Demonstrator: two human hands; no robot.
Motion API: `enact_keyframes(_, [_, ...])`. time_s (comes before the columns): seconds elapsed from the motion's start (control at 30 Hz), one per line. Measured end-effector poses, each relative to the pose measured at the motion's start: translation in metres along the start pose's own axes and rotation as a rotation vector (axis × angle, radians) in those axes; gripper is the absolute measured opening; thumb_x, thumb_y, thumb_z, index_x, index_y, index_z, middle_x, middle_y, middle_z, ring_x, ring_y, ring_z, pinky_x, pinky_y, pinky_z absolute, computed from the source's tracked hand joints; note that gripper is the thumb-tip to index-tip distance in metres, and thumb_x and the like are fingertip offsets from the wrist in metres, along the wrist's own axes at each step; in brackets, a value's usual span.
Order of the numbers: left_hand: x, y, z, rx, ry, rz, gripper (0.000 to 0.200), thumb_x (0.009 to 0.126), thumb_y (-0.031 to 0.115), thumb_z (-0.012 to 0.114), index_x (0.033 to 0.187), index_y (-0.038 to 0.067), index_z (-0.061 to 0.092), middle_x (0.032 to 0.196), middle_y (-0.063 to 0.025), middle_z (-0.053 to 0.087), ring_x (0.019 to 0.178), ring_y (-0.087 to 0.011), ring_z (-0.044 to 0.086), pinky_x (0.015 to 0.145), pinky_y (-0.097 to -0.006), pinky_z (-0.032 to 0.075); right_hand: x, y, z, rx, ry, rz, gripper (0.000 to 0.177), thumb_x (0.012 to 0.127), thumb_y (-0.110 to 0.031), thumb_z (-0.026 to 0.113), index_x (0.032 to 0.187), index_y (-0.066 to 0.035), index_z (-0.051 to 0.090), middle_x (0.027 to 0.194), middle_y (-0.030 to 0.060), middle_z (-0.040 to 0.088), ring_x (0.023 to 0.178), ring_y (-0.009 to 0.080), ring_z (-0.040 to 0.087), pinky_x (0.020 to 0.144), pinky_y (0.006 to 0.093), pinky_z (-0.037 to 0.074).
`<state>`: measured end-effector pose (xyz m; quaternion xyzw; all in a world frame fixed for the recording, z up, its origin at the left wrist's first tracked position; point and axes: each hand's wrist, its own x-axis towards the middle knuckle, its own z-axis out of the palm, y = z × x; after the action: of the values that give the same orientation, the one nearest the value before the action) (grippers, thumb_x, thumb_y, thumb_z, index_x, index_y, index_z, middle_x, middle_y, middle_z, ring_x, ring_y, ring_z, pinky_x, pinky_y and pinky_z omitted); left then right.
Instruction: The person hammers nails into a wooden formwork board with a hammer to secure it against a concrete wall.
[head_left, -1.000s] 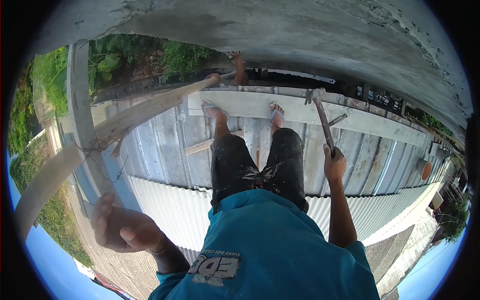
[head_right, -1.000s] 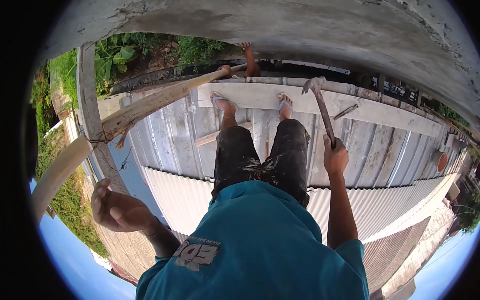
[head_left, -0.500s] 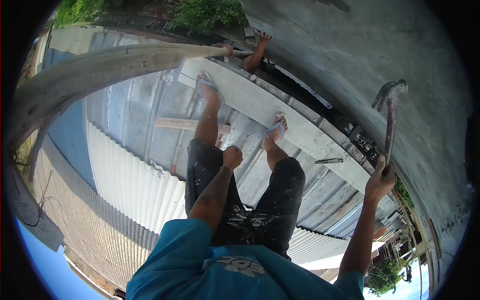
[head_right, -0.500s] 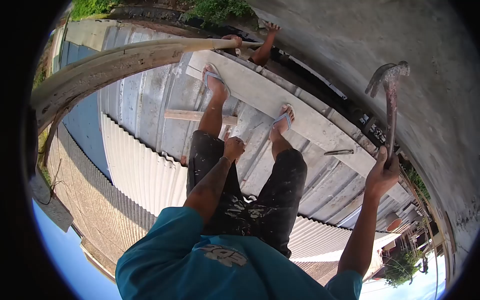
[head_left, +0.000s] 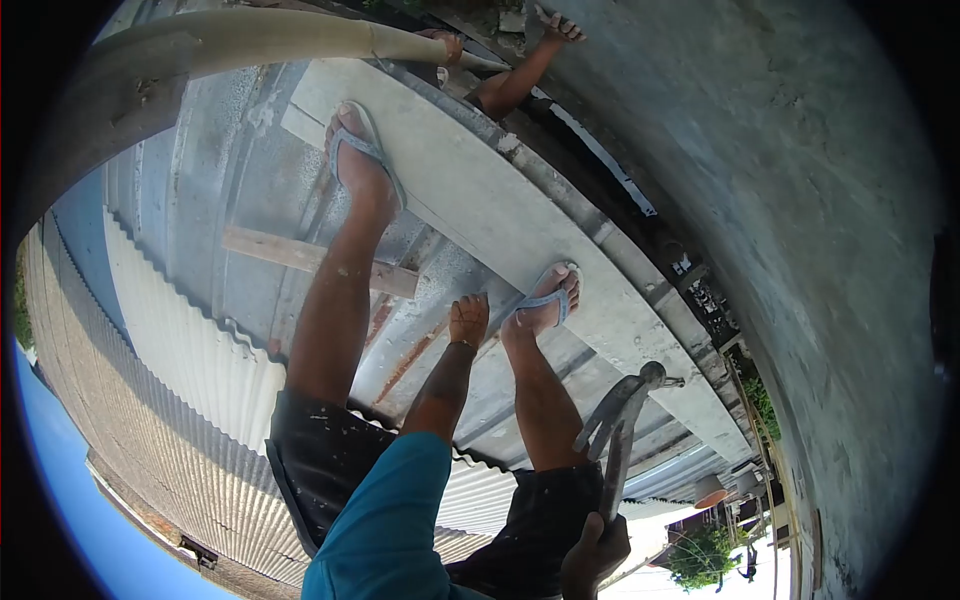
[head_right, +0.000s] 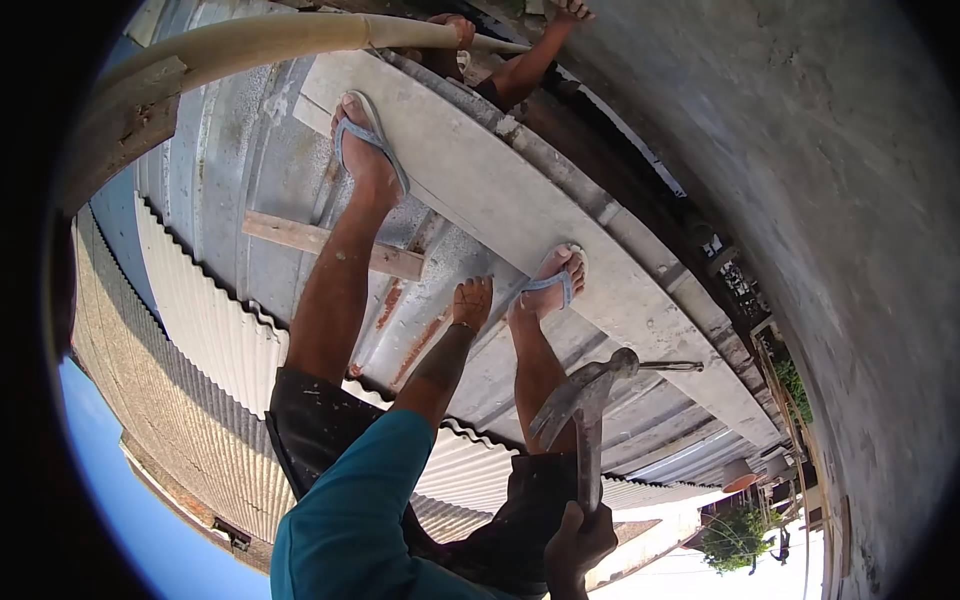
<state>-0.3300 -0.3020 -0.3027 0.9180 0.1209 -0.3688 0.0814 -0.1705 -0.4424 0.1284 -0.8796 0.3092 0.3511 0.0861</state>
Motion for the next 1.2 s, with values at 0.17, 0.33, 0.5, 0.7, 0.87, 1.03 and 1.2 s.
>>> enact_keyframes(0.17, [0.022, -0.001, 0.029, 0.038, -0.096, 0.098, 0.016, 0.085, 0.017, 0.05, 0.094, 0.006, 0.057, 0.08, -0.0083, 0.06, 0.077, -0.0226, 0.061, 0.063, -0.0347, 0.047, -0.012, 0.012, 0.011, -0.074, -0.006, -0.026, 0.04, 0.084, -0.035, 0.054, 0.074, 0.003, 0.053, 0.055, 0.0145, 0.048, 0.048, 0.0247, 0.045, 0.047, 0.0392, 0.038])
enact_keyframes(0.33, [0.019, -0.007, 0.027, -0.024, -0.093, 0.17, 0.015, 0.086, 0.015, 0.049, 0.094, 0.006, 0.058, 0.08, -0.0095, 0.061, 0.076, -0.0231, 0.062, 0.063, -0.0333, 0.047, -0.009, 0.031, 0.024, -0.029, 0.081, -0.125, 0.05, 0.082, -0.046, 0.059, 0.07, 0.002, 0.055, 0.051, 0.0127, 0.049, 0.044, 0.0292, 0.051, 0.044, 0.0398, 0.038])
enact_keyframes(0.5, [-0.005, -0.01, -0.014, -0.127, -0.026, -0.036, 0.014, 0.086, 0.016, 0.049, 0.092, 0.007, 0.058, 0.079, -0.0099, 0.061, 0.074, -0.0239, 0.064, 0.064, -0.0351, 0.049, 0.0, 0.003, 0.017, 0.036, 0.119, -0.228, 0.056, 0.087, -0.048, 0.057, 0.064, 0.003, 0.049, 0.046, 0.0145, 0.044, 0.041, 0.0328, 0.046, 0.043, 0.0424, 0.033])
enact_keyframes(0.7, [-0.021, -0.029, -0.138, -0.495, -0.274, -0.246, 0.021, 0.083, 0.017, 0.045, 0.095, 0.001, 0.054, 0.093, -0.0226, 0.064, 0.088, -0.0393, 0.063, 0.078, -0.0482, 0.048, 0.007, -0.009, 0.01, 0.027, 0.184, -0.291, 0.048, 0.083, -0.047, 0.062, 0.067, -0.002, 0.055, 0.053, 0.0164, 0.054, 0.05, 0.0378, 0.056, 0.049, 0.0463, 0.039])
enact_keyframes(0.87, [-0.027, -0.051, -0.204, -0.823, -0.083, -0.151, 0.022, 0.084, 0.018, 0.043, 0.095, -0.001, 0.048, 0.081, -0.03, 0.061, 0.082, -0.0458, 0.061, 0.075, -0.0541, 0.045, 0.004, -0.02, -0.004, -0.016, 0.217, -0.286, 0.037, 0.08, -0.042, 0.067, 0.071, -0.007, 0.061, 0.06, 0.0124, 0.062, 0.056, 0.0357, 0.061, 0.053, 0.0472, 0.045])
enact_keyframes(1.03, [-0.074, -0.054, -0.368, -0.746, 0.327, 0.166, 0.015, 0.084, 0.013, 0.05, 0.092, 0.002, 0.044, 0.071, -0.0253, 0.057, 0.069, -0.0442, 0.057, 0.062, -0.0534, 0.042, -0.003, -0.015, -0.021, 0.05, 0.201, -0.365, 0.034, 0.079, -0.04, 0.067, 0.086, -0.006, 0.069, 0.067, 0.0146, 0.065, 0.063, 0.0361, 0.064, 0.058, 0.0468, 0.048])
enact_keyframes(1.2, [-0.159, -0.06, -0.483, -0.837, 0.493, 0.319, 0.014, 0.087, 0.014, 0.05, 0.091, 0.001, 0.049, 0.071, -0.0218, 0.056, 0.067, -0.0421, 0.056, 0.061, -0.0509, 0.041, -0.033, -0.027, -0.075, 0.135, 0.228, -0.475, 0.035, 0.076, -0.04, 0.07, 0.072, -0.006, 0.065, 0.061, 0.0136, 0.062, 0.058, 0.0361, 0.062, 0.055, 0.0476, 0.046])
